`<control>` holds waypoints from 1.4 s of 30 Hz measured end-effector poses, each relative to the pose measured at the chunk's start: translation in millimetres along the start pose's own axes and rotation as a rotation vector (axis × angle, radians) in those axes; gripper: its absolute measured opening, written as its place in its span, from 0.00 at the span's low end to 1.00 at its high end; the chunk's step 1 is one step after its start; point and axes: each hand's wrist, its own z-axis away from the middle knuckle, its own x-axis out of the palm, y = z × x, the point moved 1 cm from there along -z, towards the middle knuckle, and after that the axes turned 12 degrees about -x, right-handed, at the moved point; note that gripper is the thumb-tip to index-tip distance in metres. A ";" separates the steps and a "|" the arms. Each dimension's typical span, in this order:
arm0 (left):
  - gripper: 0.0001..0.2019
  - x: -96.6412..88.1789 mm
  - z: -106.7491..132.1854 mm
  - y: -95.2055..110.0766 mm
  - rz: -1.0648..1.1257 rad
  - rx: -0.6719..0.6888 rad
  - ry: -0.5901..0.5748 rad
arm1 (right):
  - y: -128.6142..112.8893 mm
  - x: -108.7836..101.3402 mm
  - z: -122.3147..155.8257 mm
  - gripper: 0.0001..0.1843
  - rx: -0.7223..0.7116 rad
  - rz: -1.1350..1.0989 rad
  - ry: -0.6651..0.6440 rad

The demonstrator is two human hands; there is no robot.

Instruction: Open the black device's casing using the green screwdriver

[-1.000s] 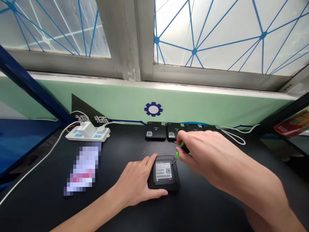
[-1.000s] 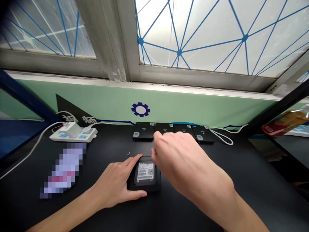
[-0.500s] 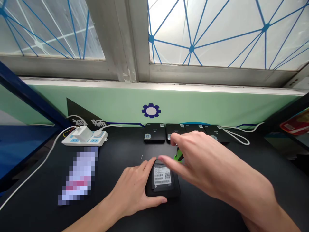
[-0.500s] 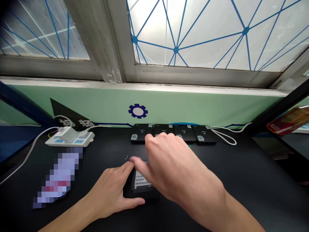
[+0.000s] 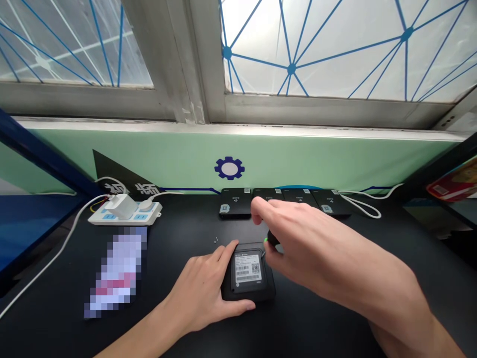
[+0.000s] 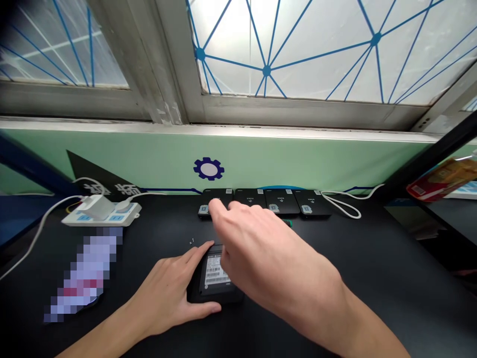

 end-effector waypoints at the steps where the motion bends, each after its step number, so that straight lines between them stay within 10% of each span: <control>1: 0.56 0.2 0.0 0.0 0.002 0.002 0.001 | -0.3 -0.4 0.7 0.17 -0.006 -0.009 -0.006; 7: 0.55 1.2 0.7 -1.1 0.013 0.011 0.023 | 0.3 0.9 7.0 0.06 0.030 0.062 0.000; 12: 0.57 2.9 1.4 -2.8 0.004 0.006 0.022 | 6.2 -0.1 11.4 0.23 -0.013 -0.087 -0.054; 19: 0.56 2.1 2.1 -1.8 0.002 0.013 0.040 | 2.5 6.7 6.5 0.03 0.028 0.058 0.024; 22: 0.56 1.9 1.7 -1.4 0.002 0.007 0.032 | -2.9 1.2 2.6 0.16 -0.036 0.058 0.033; 42: 0.56 -1.9 1.1 1.7 -0.018 -0.009 -0.010 | -3.4 2.5 7.8 0.17 -0.011 0.129 0.039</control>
